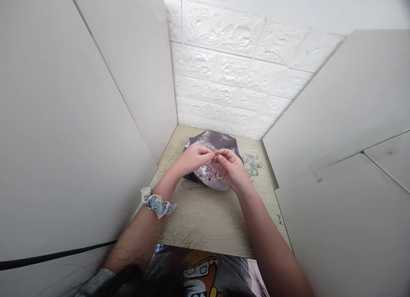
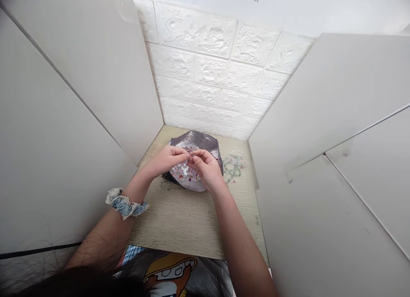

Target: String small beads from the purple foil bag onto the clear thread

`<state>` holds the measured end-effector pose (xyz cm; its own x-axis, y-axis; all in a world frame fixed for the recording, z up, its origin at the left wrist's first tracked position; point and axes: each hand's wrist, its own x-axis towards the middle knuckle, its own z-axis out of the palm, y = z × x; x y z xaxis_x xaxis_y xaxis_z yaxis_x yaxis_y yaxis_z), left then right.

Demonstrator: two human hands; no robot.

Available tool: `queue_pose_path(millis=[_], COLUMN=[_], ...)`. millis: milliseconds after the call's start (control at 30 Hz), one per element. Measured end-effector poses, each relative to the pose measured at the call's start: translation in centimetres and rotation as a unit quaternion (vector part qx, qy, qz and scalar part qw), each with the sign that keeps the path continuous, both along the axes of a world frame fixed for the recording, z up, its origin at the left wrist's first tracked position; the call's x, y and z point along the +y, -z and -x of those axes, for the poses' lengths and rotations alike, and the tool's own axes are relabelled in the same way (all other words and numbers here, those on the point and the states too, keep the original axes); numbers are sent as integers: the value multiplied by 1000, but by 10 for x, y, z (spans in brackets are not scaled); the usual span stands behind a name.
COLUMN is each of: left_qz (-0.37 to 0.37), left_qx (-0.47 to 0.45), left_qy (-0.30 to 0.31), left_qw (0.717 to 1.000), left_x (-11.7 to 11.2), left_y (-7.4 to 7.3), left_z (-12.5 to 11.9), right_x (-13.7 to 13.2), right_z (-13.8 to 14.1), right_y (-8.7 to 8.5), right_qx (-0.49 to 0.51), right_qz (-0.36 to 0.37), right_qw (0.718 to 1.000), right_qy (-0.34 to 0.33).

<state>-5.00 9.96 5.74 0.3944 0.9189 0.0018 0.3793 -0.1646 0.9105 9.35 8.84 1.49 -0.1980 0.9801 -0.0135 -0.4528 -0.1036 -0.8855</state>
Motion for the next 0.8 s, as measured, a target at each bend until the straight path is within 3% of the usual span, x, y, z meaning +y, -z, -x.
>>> queue_pose_path(millis=[800], left_qz=[-10], left_qx=[17], left_qy=[14], left_qw=[1000], left_x=[1], left_y=[2], left_z=[1], right_x=[-1], right_z=[1], right_y=[-2], right_qx=[-26], right_qz=[12], right_qw=[1000], right_qy=[7])
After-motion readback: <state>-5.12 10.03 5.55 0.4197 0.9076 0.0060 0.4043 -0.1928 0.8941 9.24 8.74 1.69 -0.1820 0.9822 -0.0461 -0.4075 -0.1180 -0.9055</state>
